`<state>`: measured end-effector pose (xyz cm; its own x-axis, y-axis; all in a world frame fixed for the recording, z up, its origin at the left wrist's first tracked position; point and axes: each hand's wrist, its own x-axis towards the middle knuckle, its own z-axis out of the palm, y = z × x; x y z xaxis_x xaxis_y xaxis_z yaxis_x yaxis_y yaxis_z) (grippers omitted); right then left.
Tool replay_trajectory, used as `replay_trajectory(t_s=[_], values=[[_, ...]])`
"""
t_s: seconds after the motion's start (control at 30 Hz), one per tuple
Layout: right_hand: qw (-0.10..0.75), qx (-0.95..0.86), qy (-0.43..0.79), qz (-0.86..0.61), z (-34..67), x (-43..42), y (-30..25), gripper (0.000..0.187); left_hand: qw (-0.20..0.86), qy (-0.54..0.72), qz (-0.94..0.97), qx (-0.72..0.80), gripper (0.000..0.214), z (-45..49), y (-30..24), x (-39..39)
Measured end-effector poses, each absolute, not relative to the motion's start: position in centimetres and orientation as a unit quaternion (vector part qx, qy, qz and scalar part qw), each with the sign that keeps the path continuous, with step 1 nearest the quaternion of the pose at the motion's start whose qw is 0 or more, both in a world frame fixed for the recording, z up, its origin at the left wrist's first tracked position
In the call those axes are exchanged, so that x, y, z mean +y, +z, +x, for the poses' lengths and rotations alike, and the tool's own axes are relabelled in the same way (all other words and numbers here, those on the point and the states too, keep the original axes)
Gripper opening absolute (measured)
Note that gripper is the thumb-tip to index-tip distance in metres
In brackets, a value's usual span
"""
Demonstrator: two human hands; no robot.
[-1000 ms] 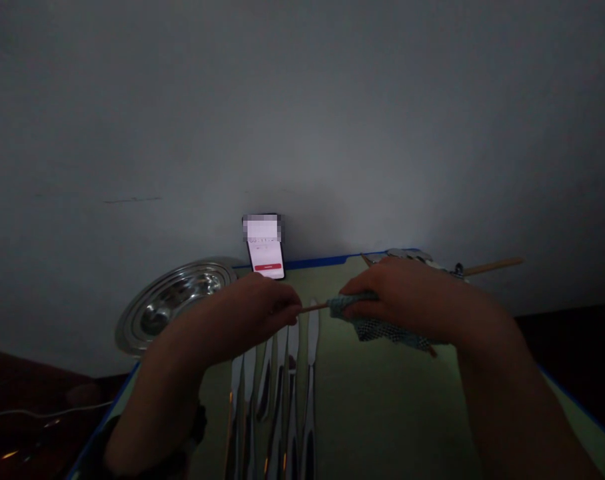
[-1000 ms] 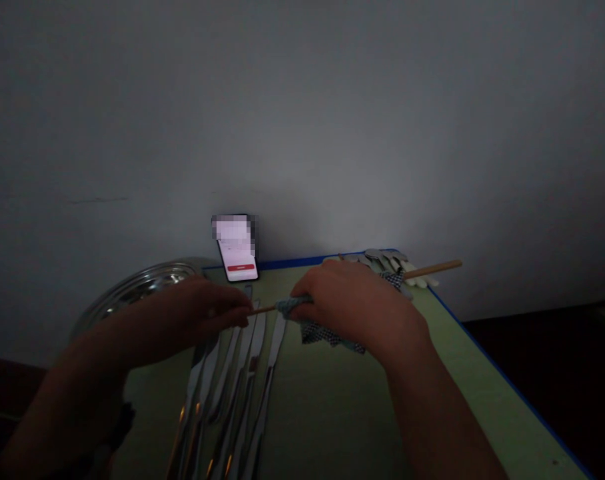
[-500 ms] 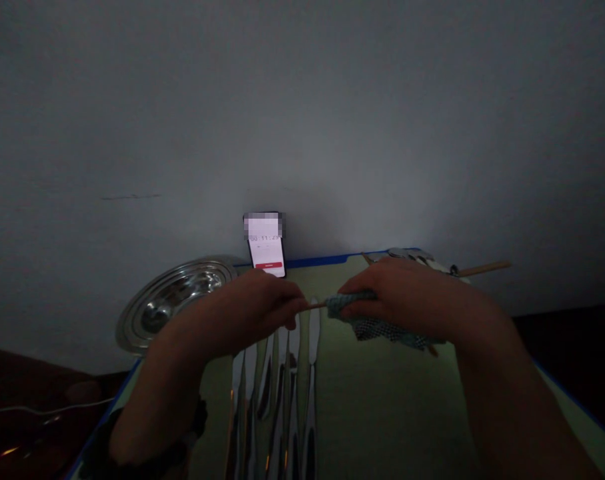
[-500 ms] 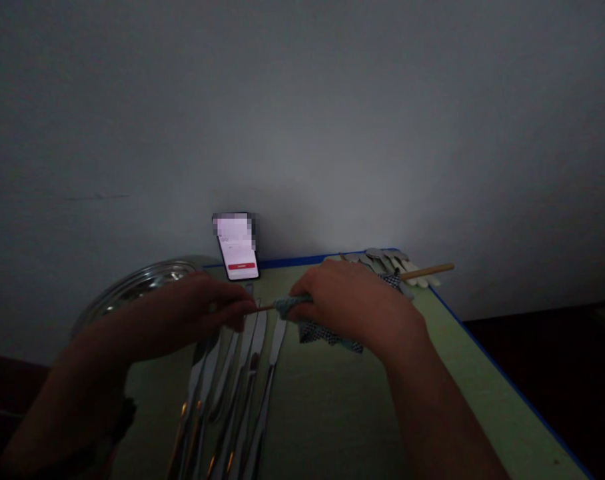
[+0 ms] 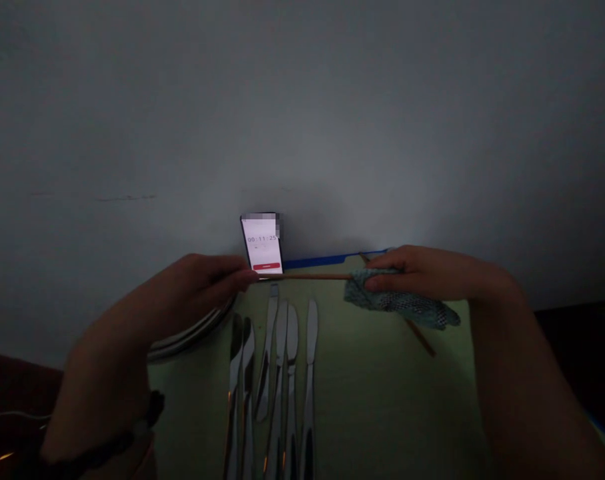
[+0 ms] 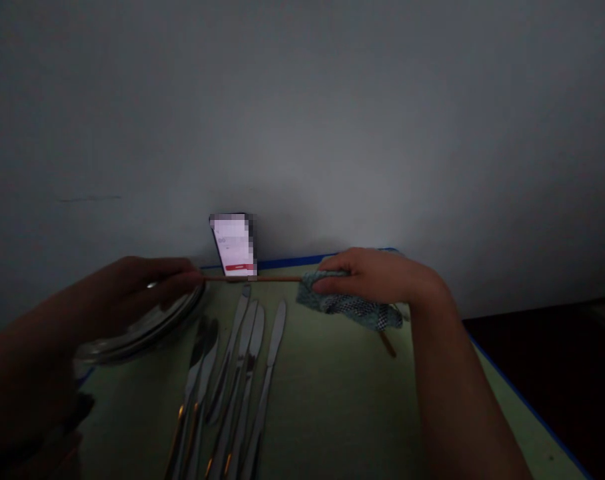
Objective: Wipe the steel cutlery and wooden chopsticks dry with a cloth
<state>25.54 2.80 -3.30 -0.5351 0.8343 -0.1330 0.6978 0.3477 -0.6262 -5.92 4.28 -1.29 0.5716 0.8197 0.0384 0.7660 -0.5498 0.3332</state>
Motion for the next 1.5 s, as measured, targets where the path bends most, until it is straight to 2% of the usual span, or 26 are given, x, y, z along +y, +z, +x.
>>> replay_trajectory(t_s=[0.53, 0.67, 0.8, 1.13, 1.23, 1.37, 1.5], values=[[0.084, -0.852, 0.222, -0.467, 22.7, 2.5, -2.5, 0.036, 0.093, 0.084, 0.905, 0.406, 0.038, -3.8, -1.9, 4.1], [0.075, -0.859, 0.199, -0.466, 22.3, 2.4, -2.5, 0.036, 0.113, 0.084, 0.902, 0.408, 0.039, -3.6, -1.8, 4.1], [0.078, -0.862, 0.208, -0.456, 21.7, 2.4, -2.6, 0.036, 0.140, 0.082, 0.892, 0.423, 0.038, -3.9, -1.6, 4.1], [0.078, -0.816, 0.317, -0.477, 24.7, 2.3, -2.5, 0.037, 0.184, 0.114, 0.867, 0.449, 0.035, -6.7, -1.1, 4.7], [0.052, -0.810, 0.302, -0.500, 25.5, 2.2, -2.5, 0.036, 0.191, 0.097, 0.871, 0.442, 0.033, -6.9, -1.0, 4.7], [0.012, -0.830, 0.269, -0.488, 23.7, 2.0, -2.7, 0.036, 0.145, 0.061, 0.896, 0.415, 0.034, -4.8, -1.2, 4.2], [0.048, -0.866, 0.243, -0.434, 20.0, 1.5, -2.9, 0.034, 0.154, 0.045, 0.919, 0.359, 0.032, -2.0, -2.0, 3.5]])
